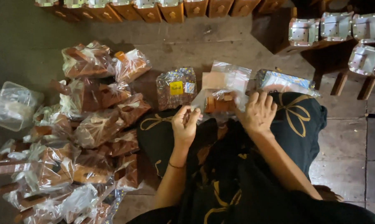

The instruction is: The person packages small wooden items into plastic bags. They pick up individual wooden pieces, place them into plastic bags, and then seal the bags by hand.

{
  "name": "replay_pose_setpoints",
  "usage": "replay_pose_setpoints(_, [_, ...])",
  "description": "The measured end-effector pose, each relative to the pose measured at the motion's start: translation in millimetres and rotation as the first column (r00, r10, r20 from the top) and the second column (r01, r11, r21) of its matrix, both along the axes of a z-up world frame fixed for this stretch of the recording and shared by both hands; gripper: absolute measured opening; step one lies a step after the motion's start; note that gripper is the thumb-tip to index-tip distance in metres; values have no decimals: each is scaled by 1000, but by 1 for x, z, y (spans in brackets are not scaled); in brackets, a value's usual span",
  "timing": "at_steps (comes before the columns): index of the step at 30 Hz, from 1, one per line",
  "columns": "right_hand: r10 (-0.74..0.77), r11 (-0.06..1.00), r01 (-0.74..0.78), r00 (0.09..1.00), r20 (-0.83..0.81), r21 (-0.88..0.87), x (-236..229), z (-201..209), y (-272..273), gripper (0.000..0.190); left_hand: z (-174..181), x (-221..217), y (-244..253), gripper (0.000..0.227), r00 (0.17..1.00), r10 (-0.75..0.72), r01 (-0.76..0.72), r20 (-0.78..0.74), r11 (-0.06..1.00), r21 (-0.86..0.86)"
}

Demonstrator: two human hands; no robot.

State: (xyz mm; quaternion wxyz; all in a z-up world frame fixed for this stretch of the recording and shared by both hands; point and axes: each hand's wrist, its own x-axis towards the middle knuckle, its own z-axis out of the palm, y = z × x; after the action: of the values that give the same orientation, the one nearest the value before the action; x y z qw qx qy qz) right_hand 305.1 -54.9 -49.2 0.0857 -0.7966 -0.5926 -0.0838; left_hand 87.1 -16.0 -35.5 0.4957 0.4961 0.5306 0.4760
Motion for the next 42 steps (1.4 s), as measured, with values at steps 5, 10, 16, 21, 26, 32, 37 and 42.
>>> replay_pose_setpoints(5, [-135,949,71,972,-191,-308,58,-25,-6,30,10,-4,4,16,991,-24,37,-131,995,96])
replay_pose_setpoints(10, [4,997,-60,638,-770,-44,47,67,18,25,29,7,18,19,980,-53,107,-191,954,280])
replay_pose_setpoints(16, [359,917,334,-451,-817,218,34,-2,45,16,10,44,30,17,949,-237,196,206,960,201])
replay_pose_setpoints(21, [290,928,319,-295,-910,193,30,-25,43,10,-7,67,31,15,933,-118,128,341,992,-7])
replay_pose_setpoints(26, [245,960,67,270,-931,272,44,-98,44,10,-93,82,42,22,829,179,-63,530,971,-230])
replay_pose_setpoints(32, [289,953,-207,835,-469,219,47,-131,79,23,-116,78,51,36,970,34,11,241,983,-183])
replay_pose_setpoints(37, [292,956,-242,783,-549,163,34,-119,110,15,-110,77,68,38,983,-177,174,-56,983,-52])
replay_pose_setpoints(42, [-48,931,-324,354,-934,-170,29,-115,110,66,-93,80,76,43,913,-300,316,-278,949,14])
